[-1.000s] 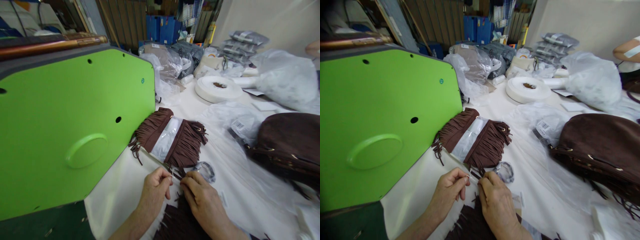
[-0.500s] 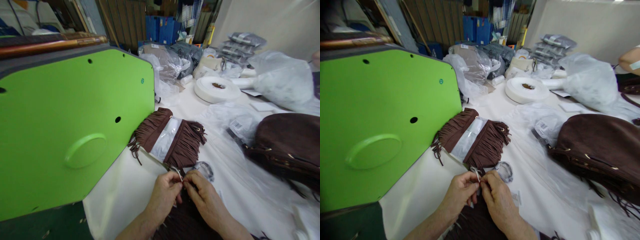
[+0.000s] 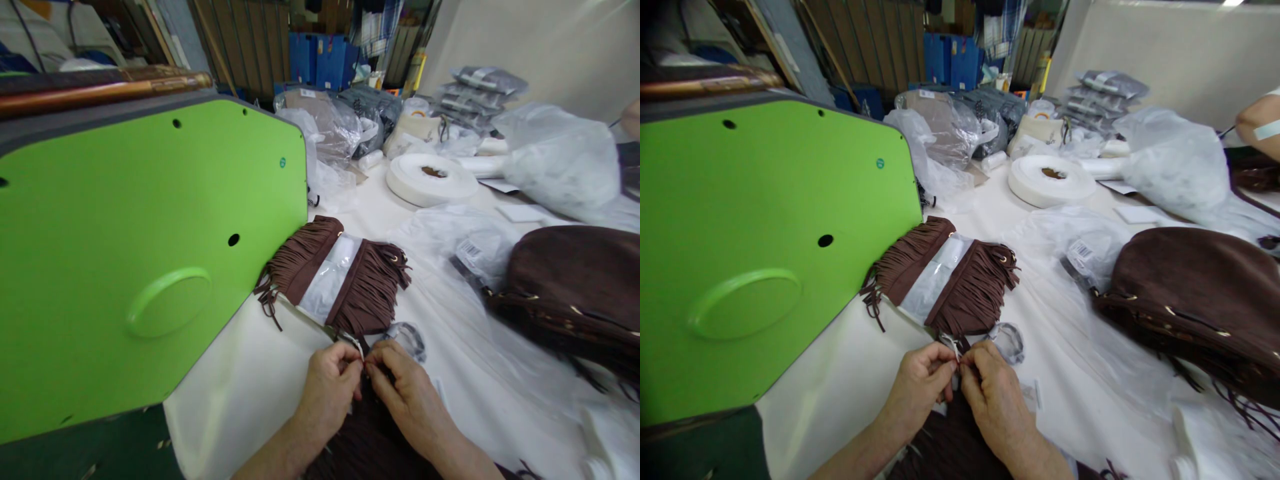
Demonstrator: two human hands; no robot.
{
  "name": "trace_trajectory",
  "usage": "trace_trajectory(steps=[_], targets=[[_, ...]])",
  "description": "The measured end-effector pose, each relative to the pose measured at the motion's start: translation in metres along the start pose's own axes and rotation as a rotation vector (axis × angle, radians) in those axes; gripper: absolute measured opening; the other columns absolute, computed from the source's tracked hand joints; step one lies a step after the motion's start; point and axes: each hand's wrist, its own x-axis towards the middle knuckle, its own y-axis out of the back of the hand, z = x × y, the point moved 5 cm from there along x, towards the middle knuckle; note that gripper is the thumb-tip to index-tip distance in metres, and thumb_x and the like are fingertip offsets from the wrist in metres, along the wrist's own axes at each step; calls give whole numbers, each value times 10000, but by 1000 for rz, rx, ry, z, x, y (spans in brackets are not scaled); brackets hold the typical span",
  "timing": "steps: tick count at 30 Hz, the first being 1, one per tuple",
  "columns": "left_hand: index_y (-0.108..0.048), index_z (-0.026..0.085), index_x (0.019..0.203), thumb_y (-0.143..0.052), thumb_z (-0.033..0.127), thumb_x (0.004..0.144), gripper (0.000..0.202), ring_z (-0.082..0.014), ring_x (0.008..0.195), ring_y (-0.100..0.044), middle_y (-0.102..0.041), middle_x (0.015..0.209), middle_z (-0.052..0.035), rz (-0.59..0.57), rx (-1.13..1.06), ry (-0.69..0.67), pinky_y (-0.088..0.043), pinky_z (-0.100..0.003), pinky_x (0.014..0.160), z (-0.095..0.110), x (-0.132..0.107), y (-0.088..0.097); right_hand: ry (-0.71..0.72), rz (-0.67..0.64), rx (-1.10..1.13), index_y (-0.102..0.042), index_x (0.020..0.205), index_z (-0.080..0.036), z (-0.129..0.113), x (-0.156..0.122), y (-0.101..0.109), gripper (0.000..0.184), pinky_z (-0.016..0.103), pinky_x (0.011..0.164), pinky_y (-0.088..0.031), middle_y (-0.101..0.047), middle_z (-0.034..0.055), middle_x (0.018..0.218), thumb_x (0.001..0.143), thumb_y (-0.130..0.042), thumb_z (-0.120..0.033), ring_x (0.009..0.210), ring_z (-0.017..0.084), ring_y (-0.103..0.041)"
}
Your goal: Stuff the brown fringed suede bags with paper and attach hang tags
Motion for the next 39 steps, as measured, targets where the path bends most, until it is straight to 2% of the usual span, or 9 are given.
trace_trajectory(steps=[6, 9, 13, 17, 21, 25, 32, 36, 39], targets=[[-540, 169, 669, -479, 309, 592, 172, -82, 359, -420, -479, 406, 54, 30, -52, 25, -318, -187, 387, -5, -5, 3, -4, 25, -49, -495, 759, -185, 2, 0, -1, 164, 288, 635, -418, -524, 37, 773, 864, -370, -203, 704, 157, -515], [-554, 152, 629, -502, 253, 526, 154, -60, 344, -387, -480, 403, 51, -28, -327, 100, -268, -171, 373, -5, -8, 2, 17, 30, -65, -490, 746, -187, -2, 1, -1, 164, 282, 629, -418, -524, 33, 765, 855, -368, -186, 698, 152, -519], [-547, 145, 576, -554, 236, 485, 129, -36, 329, -373, -597, 568, 8, -160, -770, 205, -174, -181, 344, -3, -6, -2, 37, -1, -69, -508, 769, -201, -5, -3, 11, 175, 263, 630, -429, -547, 24, 774, 878, -371, -206, 699, 141, -532], [-548, 156, 589, -615, 237, 496, 141, -35, 317, -375, -590, 558, 19, -289, -941, 288, -177, -182, 345, -3, -6, -2, -44, -11, -201, -565, 866, -228, 13, -19, 37, 203, 284, 671, -460, -614, 25, 808, 910, -378, -298, 743, 158, -577], [-556, 148, 627, -685, 180, 484, 195, -14, 315, -339, -536, 508, 39, -341, -768, 317, -147, -156, 336, -5, -13, 4, -125, -5, -355, -623, 1000, -231, 39, -33, 50, 228, 384, 840, -464, -649, 70, 1010, 852, -462, -295, 954, 226, -589], [-549, 138, 621, -724, 226, 473, 246, -17, 292, -330, -488, 443, 49, -367, -563, 285, -154, -147, 307, -6, -21, 11, -210, -29, -391, -614, 1102, -211, 49, -32, 45, 345, 385, 927, -432, -599, 89, 1152, 776, -505, -193, 1064, 237, -547], [-527, 151, 737, -684, 264, 542, 275, -27, 311, -396, -510, 482, 61, -390, -254, 299, -200, -126, 312, -15, -26, 17, -246, -19, -382, -618, 1050, -241, 46, -24, 44, 353, 375, 820, -446, -619, 50, 1001, 706, -604, -161, 919, 235, -582], [-500, 168, 717, -599, 226, 576, 182, -35, 298, -395, -477, 430, 90, -353, 5, 280, -207, -124, 307, -13, -24, 19, -198, 2, -417, -625, 861, -242, 45, -24, 47, 196, 348, 758, -443, -609, 43, 926, 682, -627, -163, 865, 230, -583], [-494, 171, 640, -542, 220, 584, 89, -42, 289, -394, -481, 398, 78, -357, 118, 298, -195, -127, 298, -11, -23, 17, -188, -4, -375, -554, 739, -235, 43, -23, 48, 85, 280, 638, -420, -616, 4, 770, 722, -557, -152, 718, 183, -590]])
